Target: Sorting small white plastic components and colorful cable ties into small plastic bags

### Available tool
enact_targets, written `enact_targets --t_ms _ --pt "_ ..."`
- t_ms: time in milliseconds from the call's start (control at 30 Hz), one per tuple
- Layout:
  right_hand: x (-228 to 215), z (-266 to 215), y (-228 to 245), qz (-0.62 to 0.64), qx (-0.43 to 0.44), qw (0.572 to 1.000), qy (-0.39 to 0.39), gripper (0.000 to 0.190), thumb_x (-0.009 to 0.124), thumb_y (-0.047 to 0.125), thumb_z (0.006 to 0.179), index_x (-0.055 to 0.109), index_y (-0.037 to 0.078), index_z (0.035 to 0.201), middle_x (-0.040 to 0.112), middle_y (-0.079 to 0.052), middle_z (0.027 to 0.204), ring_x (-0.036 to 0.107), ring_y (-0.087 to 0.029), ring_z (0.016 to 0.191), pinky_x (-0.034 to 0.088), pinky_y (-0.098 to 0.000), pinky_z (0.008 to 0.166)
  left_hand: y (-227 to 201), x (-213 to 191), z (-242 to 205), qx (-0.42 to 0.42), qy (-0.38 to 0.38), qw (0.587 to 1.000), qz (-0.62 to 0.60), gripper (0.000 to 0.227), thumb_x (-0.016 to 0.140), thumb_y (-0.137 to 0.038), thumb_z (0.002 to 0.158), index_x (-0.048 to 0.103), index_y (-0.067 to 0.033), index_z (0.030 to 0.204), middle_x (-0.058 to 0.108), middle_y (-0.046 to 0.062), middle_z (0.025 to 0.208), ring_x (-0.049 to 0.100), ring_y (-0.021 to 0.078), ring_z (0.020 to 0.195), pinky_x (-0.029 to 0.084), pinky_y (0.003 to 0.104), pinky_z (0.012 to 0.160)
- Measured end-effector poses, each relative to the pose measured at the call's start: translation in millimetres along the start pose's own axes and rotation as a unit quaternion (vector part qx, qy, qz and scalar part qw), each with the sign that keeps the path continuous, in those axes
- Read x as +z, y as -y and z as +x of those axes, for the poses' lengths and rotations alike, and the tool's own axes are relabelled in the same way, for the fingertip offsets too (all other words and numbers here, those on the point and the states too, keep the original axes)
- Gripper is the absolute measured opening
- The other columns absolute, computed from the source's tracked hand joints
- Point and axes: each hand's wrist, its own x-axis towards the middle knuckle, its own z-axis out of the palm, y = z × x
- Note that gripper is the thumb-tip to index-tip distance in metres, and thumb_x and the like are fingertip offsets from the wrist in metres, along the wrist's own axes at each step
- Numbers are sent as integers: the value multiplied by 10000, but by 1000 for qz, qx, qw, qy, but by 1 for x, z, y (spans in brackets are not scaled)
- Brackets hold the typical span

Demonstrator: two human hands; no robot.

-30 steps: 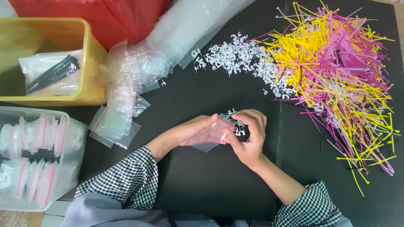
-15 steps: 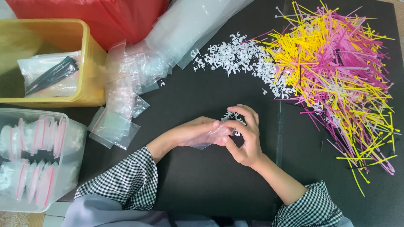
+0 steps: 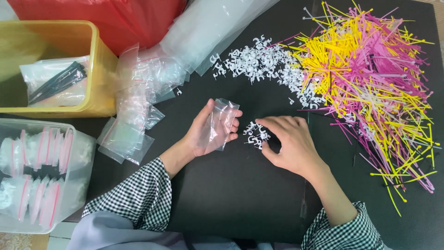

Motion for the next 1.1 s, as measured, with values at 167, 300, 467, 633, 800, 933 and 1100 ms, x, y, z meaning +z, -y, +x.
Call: enact_targets --t_ms 167,300,467,633,800,933,1100 --pt "-5 6 9 41 41 998 37 293 690 122 888 743 126 1176 739 -97 1061 715 -267 972 539 -377 840 3 -2 1 -11 -5 1000 -5 799 494 -707 939 645 17 1240 726 158 1012 717 216 925 566 393 916" --pt "2 4 7 82 76 994 14 147 695 64 930 753 87 1063 726 -78 940 732 -213 841 617 -298 731 4 -3 2 -16 0 1000 8 792 501 -702 939 654 16 1238 728 168 1021 715 223 935 563 392 904" --pt "14 2 -6 153 92 983 -35 153 706 38 930 751 98 1064 705 -47 887 717 -184 783 611 -284 698 9 -2 3 -28 3 997 69 769 523 -706 929 661 -10 1226 726 140 1026 701 199 950 550 368 917" --pt "0 4 -5 296 118 942 -101 164 690 25 956 759 89 1091 683 -43 835 619 -129 724 555 -253 676 11 9 -3 -26 40 979 197 598 589 -567 982 675 -16 1196 717 160 1025 705 198 956 564 339 910" --pt "2 0 -2 371 111 909 -156 157 668 73 993 752 82 1125 675 -64 876 546 -102 718 527 -249 708 4 29 -9 -4 68 951 302 489 615 -455 999 682 -10 1188 724 181 1026 718 204 958 598 343 892" --pt "6 0 16 379 91 906 -166 161 688 72 965 768 94 1103 700 -70 887 590 -133 753 529 -258 728 1 32 -12 6 84 933 351 524 647 -485 973 700 -28 1224 725 198 1053 728 236 962 593 378 904" --pt "5 0 27 339 -12 930 -143 249 705 -16 901 786 85 1114 762 -45 968 684 -151 886 551 -274 826 3 30 -12 26 125 916 381 550 649 -444 980 664 20 1274 725 229 1087 740 282 985 595 417 923"
